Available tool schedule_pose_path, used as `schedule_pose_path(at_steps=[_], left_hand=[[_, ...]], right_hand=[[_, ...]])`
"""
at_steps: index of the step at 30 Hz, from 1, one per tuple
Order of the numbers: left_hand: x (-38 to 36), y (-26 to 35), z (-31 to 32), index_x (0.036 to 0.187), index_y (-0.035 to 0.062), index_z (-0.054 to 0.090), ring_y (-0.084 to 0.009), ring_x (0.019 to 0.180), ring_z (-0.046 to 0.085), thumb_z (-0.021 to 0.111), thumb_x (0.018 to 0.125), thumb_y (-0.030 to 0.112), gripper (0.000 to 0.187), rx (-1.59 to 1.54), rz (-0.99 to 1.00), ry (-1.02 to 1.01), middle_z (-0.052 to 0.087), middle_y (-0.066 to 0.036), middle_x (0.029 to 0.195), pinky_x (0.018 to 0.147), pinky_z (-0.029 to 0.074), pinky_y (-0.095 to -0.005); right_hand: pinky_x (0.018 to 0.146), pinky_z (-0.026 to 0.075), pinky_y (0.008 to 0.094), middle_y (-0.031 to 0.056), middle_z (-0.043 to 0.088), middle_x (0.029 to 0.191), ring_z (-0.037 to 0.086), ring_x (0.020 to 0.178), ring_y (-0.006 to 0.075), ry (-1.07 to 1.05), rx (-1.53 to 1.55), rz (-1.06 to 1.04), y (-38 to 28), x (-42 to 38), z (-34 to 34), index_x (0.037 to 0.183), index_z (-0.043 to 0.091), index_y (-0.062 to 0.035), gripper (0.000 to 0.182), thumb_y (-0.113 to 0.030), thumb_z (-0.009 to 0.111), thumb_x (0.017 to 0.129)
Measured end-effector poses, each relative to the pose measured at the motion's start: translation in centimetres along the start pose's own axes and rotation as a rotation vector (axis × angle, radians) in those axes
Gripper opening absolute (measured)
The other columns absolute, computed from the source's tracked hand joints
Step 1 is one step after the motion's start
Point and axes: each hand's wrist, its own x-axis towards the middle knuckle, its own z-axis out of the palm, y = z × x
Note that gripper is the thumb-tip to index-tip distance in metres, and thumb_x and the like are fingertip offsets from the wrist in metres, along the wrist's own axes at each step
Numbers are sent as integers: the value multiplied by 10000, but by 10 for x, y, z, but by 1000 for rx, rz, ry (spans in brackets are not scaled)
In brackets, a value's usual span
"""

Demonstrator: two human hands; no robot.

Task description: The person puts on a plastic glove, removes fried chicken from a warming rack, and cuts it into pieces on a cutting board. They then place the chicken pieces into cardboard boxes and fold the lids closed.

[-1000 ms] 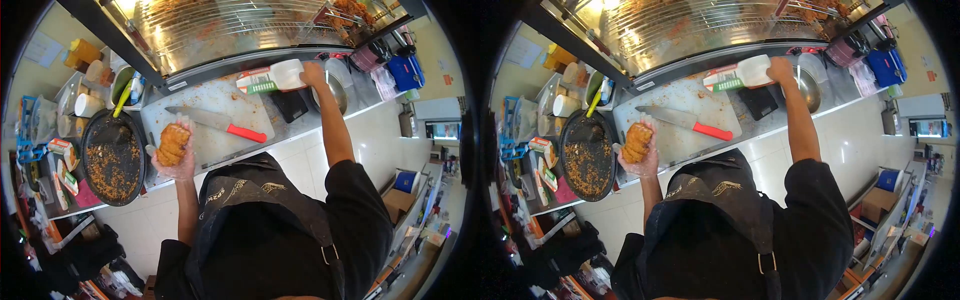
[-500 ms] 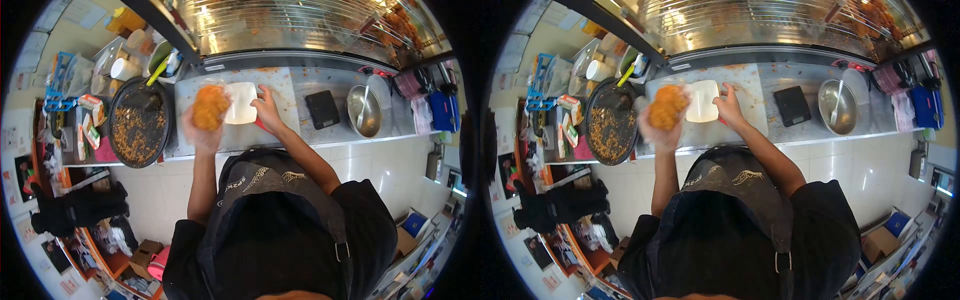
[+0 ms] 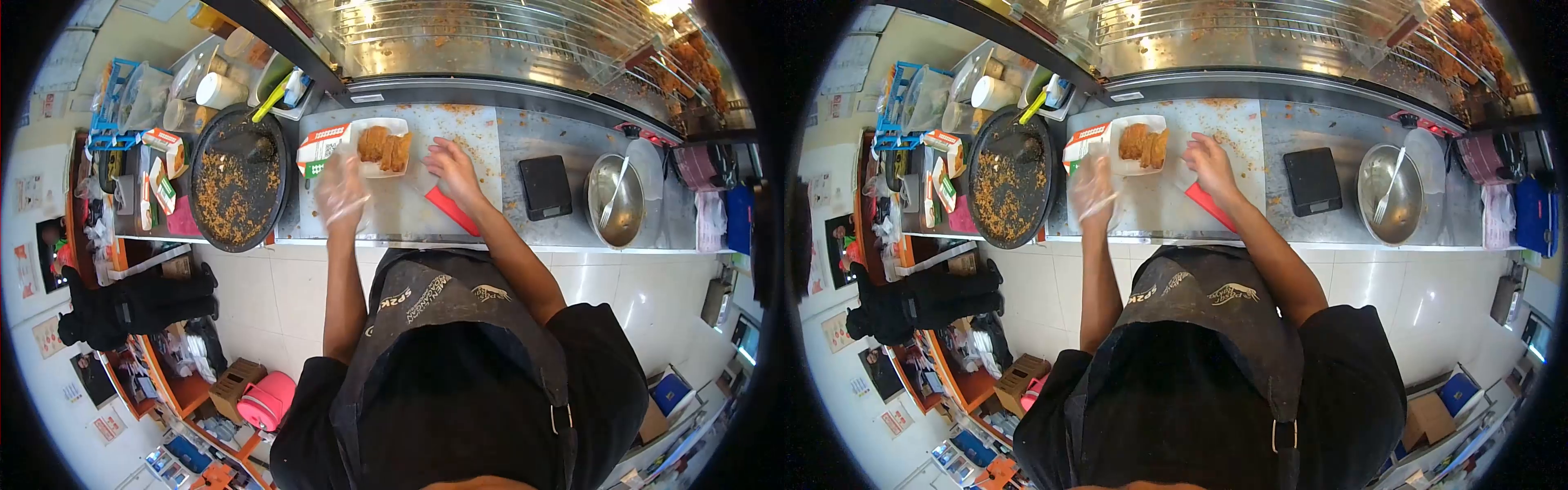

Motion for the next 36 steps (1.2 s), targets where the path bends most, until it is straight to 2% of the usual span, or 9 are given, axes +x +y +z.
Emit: schedule_pose_path(at_steps=[3, 6, 10, 12, 13, 16, 19, 23, 36], left_hand=[[-16, -8, -29, 1117, 4, 657, -346, 899, 660, 523, 961, 430, 473, 39, -505, -240, 678, -251, 934, 801, 490, -439], [-29, -53, -1, 1007, -16, 700, -320, 819, 663, 503, 961, 480, 536, -49, -508, -299, 682, -242, 840, 752, 483, -437], [-21, -76, 64, 841, -26, 711, -341, 711, 641, 464, 958, 526, 617, 3, -437, -3, 680, -223, 773, 741, 474, -447], [-7, -48, 57, 860, -49, 694, -347, 661, 636, 452, 963, 514, 621, -49, -571, -192, 683, -212, 780, 730, 488, -440], [-9, -54, 62, 932, -78, 663, -280, 607, 641, 499, 960, 366, 474, 86, -284, -45, 675, -177, 752, 634, 529, -372], [-12, -66, 71, 978, -88, 638, -215, 575, 633, 515, 931, 200, 318, -721, -595, -17, 660, -148, 722, 541, 523, -304], [-14, -71, 62, 969, -62, 654, -191, 582, 635, 506, 911, 114, 237, -992, -693, 7, 666, -134, 739, 518, 519, -282], [-34, -59, 58, 1005, -59, 651, -156, 658, 638, 520, 870, 14, 201, -778, -470, -89, 668, -124, 821, 520, 517, -291], [-47, -53, 33, 879, -70, 662, -190, 542, 636, 477, 921, 87, 246, -636, -442, 115, 657, -149, 683, 491, 519, -311]], right_hand=[[822, 524, 314, 146, 598, 1159, 635, 962, 198, 8, -101, -54, -5, 7, -14, 1292, 511, 15, 394, -128, 554, 927], [723, 537, 297, 125, 635, 1068, 646, 884, 177, -38, -256, -39, -23, 15, -12, 1232, 558, 10, 348, -131, 581, 915], [616, 529, 281, 90, 685, 969, 666, 731, 143, -50, -405, -101, -18, 35, -2, 1132, 636, -7, 335, -180, 677, 847], [591, 520, 273, 84, 686, 976, 660, 724, 131, -50, -462, -171, -10, 46, 0, 1136, 631, -5, 350, -198, 682, 849], [579, 515, 269, 80, 686, 979, 657, 721, 125, -48, -489, -207, -11, 47, 2, 1139, 629, -4, 357, -207, 685, 850], [594, 526, 270, 84, 687, 998, 657, 734, 133, -125, -379, -194, -16, 47, -1, 1135, 631, -9, 328, -195, 667, 866], [608, 539, 281, 88, 680, 1015, 658, 765, 142, -104, -315, -180, -27, 45, -6, 1136, 630, -15, 294, -166, 641, 884], [606, 545, 286, 101, 665, 1042, 656, 796, 149, -114, -309, -130, -28, 45, -18, 1145, 620, -4, 276, -144, 613, 907], [658, 531, 287, 99, 646, 1053, 637, 847, 160, -134, -287, -76, -27, 23, -14, 1159, 607, -9, 256, -165, 557, 963]])
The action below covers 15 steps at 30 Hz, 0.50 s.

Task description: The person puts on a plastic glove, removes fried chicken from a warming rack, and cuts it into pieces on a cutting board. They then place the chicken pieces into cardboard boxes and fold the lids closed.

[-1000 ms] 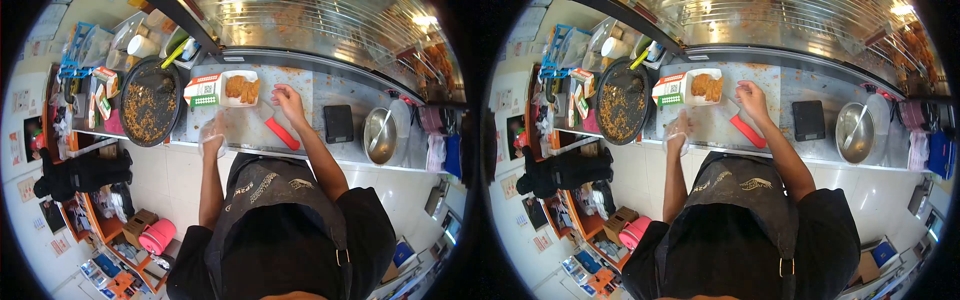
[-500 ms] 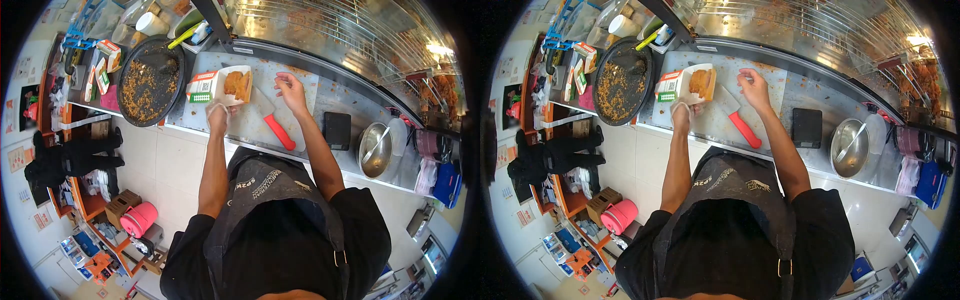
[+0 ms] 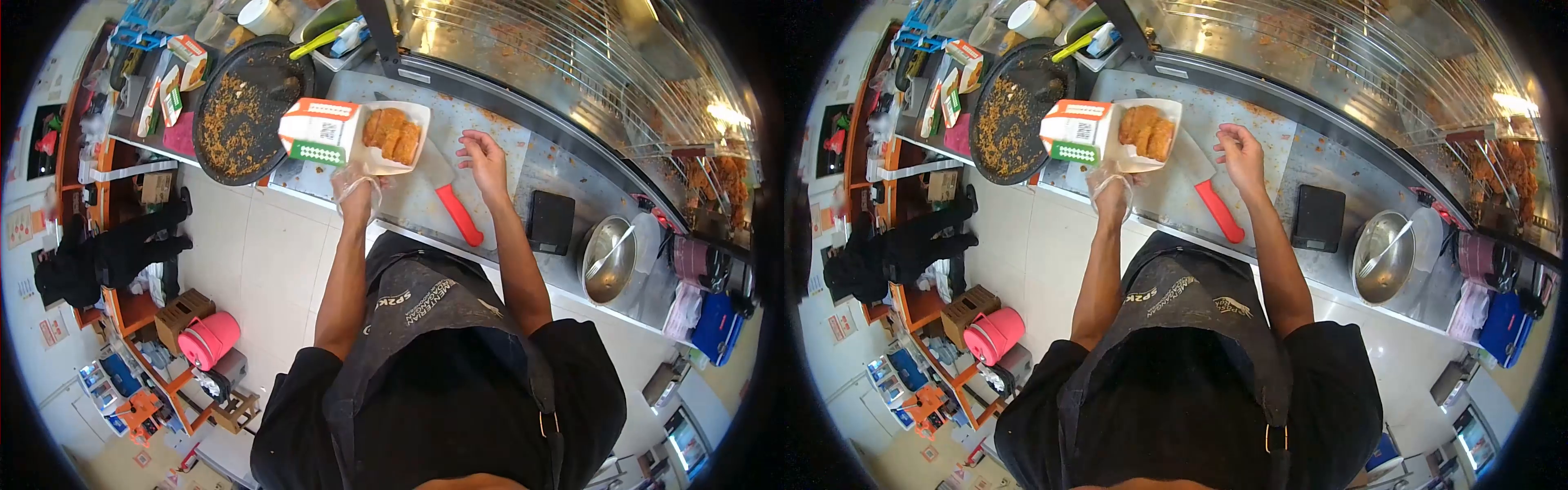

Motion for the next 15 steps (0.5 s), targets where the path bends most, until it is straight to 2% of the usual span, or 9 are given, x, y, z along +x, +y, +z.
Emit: schedule_pose_path(at_steps=[4, 7, 11, 15], left_hand=[[4, 15, -27, 843, -85, 648, -210, 537, 638, 465, 927, 90, 267, 441, 273, -89, 657, -168, 669, 488, 518, -331], [7, 27, -41, 922, -59, 651, -196, 575, 623, 489, 890, -12, 171, -110, -60, 8, 649, -138, 768, 508, 511, -320], [23, 39, -102, 952, -56, 640, -178, 565, 586, 489, 906, -16, 163, -271, -115, 30, 636, -119, 756, 500, 495, -324], [40, 73, -197, 989, -56, 643, -173, 560, 584, 529, 914, 9, 152, -188, -116, 119, 647, -113, 760, 500, 482, -315]], right_hand=[[664, 528, 284, 99, 647, 1061, 634, 851, 157, 16, -5, 14, 1, -3, 8, 1157, 608, -13, 252, -168, 552, 965], [614, 532, 271, 90, 641, 1012, 639, 822, 154, 27, 15, -7, -1, -9, 23, 1122, 621, 2, 242, -147, 593, 933], [624, 521, 268, 84, 646, 1029, 638, 819, 153, 16, 5, -25, -7, -20, 57, 1134, 621, -6, 249, -155, 594, 937], [623, 513, 264, 76, 648, 1043, 632, 821, 144, -28, -46, -100, -6, -28, 113, 1129, 621, -10, 244, -176, 593, 952]])
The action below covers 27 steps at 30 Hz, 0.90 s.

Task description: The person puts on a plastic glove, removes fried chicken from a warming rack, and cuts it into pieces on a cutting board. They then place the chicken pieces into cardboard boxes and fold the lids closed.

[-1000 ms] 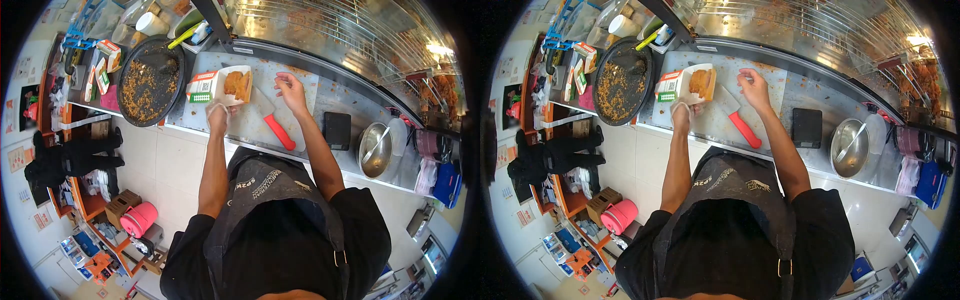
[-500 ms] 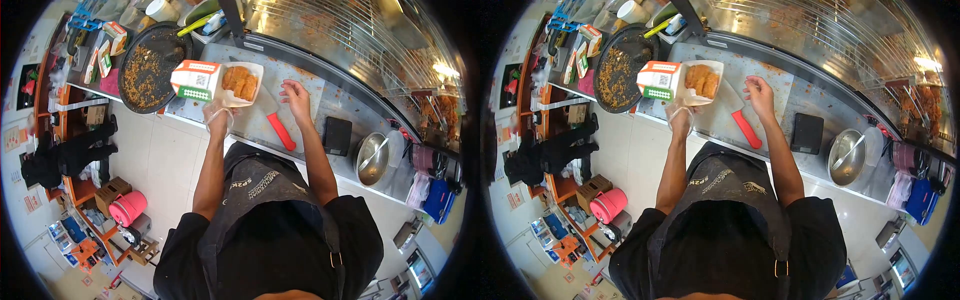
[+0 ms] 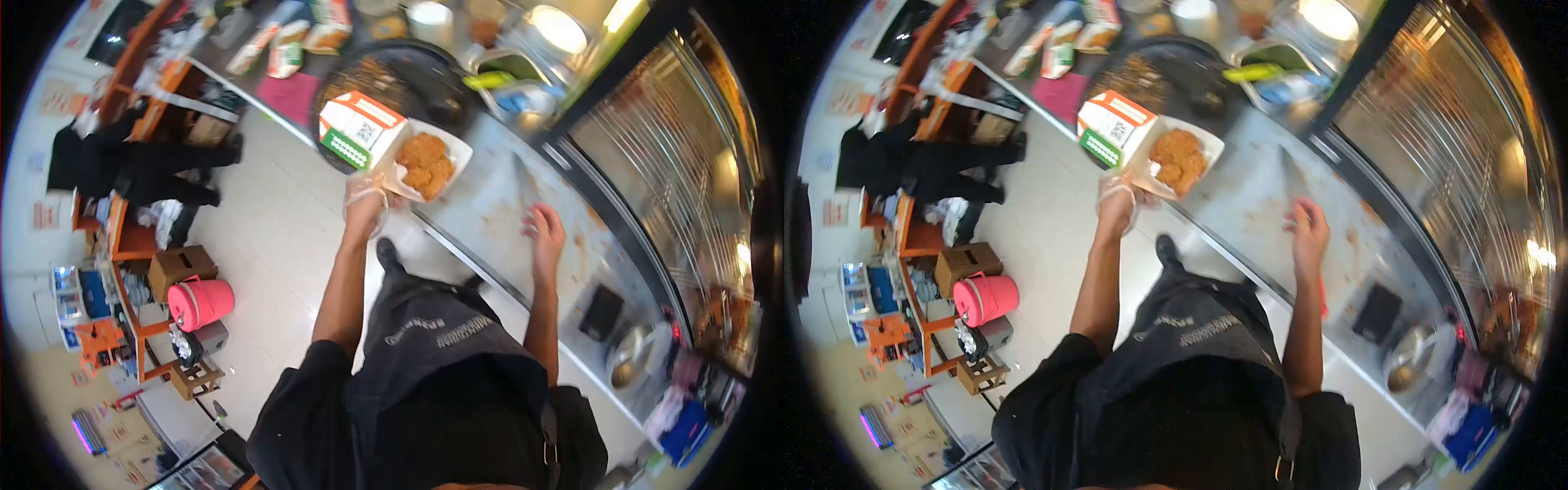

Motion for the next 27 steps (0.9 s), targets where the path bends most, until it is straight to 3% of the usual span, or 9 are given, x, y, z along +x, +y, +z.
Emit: schedule_pose_path(at_steps=[3, 6, 9, 15, 19, 20, 23, 24, 27], left_hand=[[40, 19, -92, 1026, -43, 644, -172, 562, 584, 563, 921, 72, 176, 54, 60, 61, 651, -106, 773, 501, 484, -318], [72, 60, -180, 957, -29, 659, -162, 545, 587, 579, 871, 19, 126, -142, 67, 133, 642, -98, 738, 483, 469, -303], [115, 90, -262, 982, -27, 637, -159, 531, 564, 566, 892, 49, 138, -124, 52, 299, 626, -104, 755, 490, 469, -306], [256, 123, -406, 1023, -35, 603, -174, 514, 536, 496, 892, 36, 183, -266, 198, 249, 586, -109, 738, 471, 459, -317], [327, 168, -436, 1095, -14, 571, -183, 573, 576, 462, 859, 2, 260, -374, 202, 351, 597, -92, 837, 500, 495, -321], [353, 170, -455, 1279, -23, 479, -213, 773, 658, 411, 947, 89, 357, -303, 255, 210, 613, -153, 1058, 638, 577, -312], [414, 184, -485, 1319, -34, 437, -238, 831, 674, 393, 953, 112, 396, -321, 139, 345, 599, -166, 1108, 707, 600, -342], [432, 189, -492, 1347, -44, 406, -269, 883, 678, 371, 947, 119, 433, -284, 163, 308, 585, -181, 1141, 771, 607, -371], [497, 197, -523, 1362, -45, 396, -267, 883, 676, 365, 941, 113, 451, -268, 159, 255, 585, -182, 1144, 767, 603, -374]], right_hand=[[625, 516, 262, 67, 647, 1028, 627, 820, 139, -45, 20, 1, 8, 0, 57, 1133, 619, -12, 242, -176, 591, 957], [621, 521, 259, 63, 641, 1011, 625, 811, 139, -77, 15, 31, 4, -11, 115, 1127, 617, -14, 228, -164, 587, 959], [617, 520, 258, 62, 642, 1015, 626, 809, 136, -121, -21, 34, -12, -19, 172, 1122, 619, -19, 218, -161, 582, 961], [608, 515, 237, 56, 657, 993, 624, 805, 111, -96, -72, 6, -30, -1, 257, 1126, 622, -20, 224, -174, 590, 966], [611, 498, 229, 48, 652, 981, 612, 813, 94, -90, -61, -52, -51, 26, 330, 1123, 626, -24, 221, -184, 589, 975], [609, 496, 229, 47, 651, 977, 612, 813, 95, -95, -56, -62, -52, 36, 353, 1123, 625, -23, 220, -182, 591, 974], [612, 492, 226, 51, 655, 979, 616, 809, 100, -159, -22, -80, -45, 62, 429, 1123, 620, -17, 210, -158, 586, 972], [613, 497, 226, 55, 656, 988, 617, 814, 101, -191, 0, -70, -39, 74, 455, 1123, 618, -13, 204, -146, 579, 973], [636, 504, 225, 61, 657, 997, 620, 825, 103, -318, 65, -42, -31, 105, 538, 1121, 615, -5, 187, -94, 581, 960]])
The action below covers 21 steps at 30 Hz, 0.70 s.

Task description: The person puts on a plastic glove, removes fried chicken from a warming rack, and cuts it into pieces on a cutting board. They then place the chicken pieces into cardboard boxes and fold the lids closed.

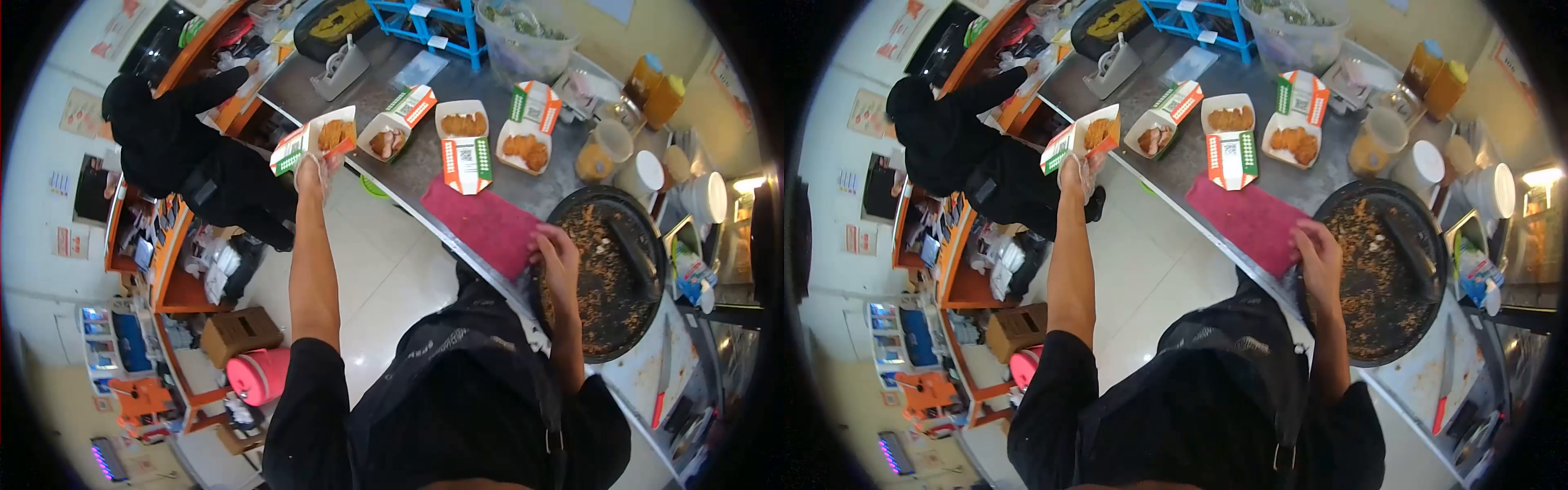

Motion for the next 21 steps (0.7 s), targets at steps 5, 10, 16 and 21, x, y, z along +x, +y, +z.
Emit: schedule_pose_path(at_steps=[5, 10, 16, 21], left_hand=[[85, 2, 0, 1243, -24, 487, -239, 705, 644, 427, 905, 71, 356, -36, -65, 22, 601, -153, 970, 626, 589, -333], [214, -52, -27, 1271, -68, 431, -261, 825, 638, 396, 954, 128, 375, -102, -218, -279, 582, -185, 1010, 694, 579, -312], [166, -68, -18, 1185, -10, 550, -266, 788, 655, 508, 972, 433, 493, -86, -369, -83, 636, -150, 902, 809, 566, -357], [12, -34, 77, 1499, 150, 277, -439, 1369, 329, 472, 923, 542, 723, -453, -229, -613, 358, -253, 1461, 1113, 226, -622]], right_hand=[[704, 531, 245, 75, 680, 988, 634, 842, 104, -150, -119, 2, -5, 66, 93, 1113, 628, 13, 227, -40, 654, 894], [701, 524, 233, 74, 694, 936, 633, 801, 95, -54, -340, 19, -17, 87, 128, 1081, 653, 9, 197, -40, 650, 890], [673, 505, 230, 71, 700, 896, 637, 816, 86, 411, -330, 193, -5, 42, 150, 1093, 650, 12, 200, -97, 625, 927], [673, 499, 245, 76, 699, 915, 643, 823, 114, 520, -7, 119, 9, 4, 193, 1007, 653, 8, 113, -75, 609, 944]])
